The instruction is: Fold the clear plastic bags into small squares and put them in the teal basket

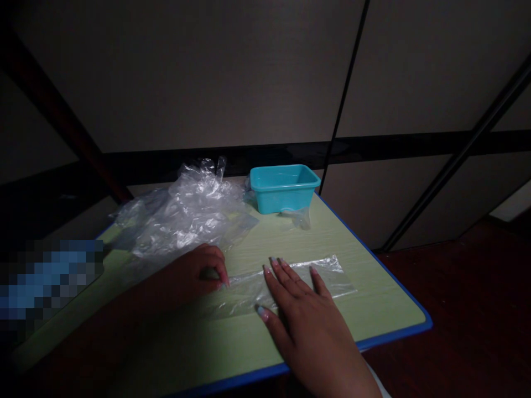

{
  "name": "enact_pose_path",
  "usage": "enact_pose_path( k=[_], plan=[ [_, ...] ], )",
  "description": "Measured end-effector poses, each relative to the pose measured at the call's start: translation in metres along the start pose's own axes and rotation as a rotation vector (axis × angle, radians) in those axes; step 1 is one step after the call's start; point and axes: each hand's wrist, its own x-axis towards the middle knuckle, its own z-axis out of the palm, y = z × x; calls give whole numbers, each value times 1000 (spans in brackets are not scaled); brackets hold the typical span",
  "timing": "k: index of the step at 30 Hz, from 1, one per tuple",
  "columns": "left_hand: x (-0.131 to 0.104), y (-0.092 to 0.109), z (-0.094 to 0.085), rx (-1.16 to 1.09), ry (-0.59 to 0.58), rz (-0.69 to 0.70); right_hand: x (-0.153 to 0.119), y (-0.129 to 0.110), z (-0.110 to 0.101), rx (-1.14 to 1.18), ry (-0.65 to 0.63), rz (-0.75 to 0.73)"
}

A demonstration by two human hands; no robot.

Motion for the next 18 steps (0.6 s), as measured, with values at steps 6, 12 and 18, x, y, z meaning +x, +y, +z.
enact_pose_path(
  k=[6, 12, 18],
  plan=[
    [0, -1, 2, -1, 8, -4, 1, 0, 1, -13, -20, 31],
    [-1, -2, 4, -2, 15, -2, 5, -6, 3, -41, 49, 91],
    [-2, -1, 5, 4, 29, 7, 12, -23, 6, 8, 2, 16]
  ],
)
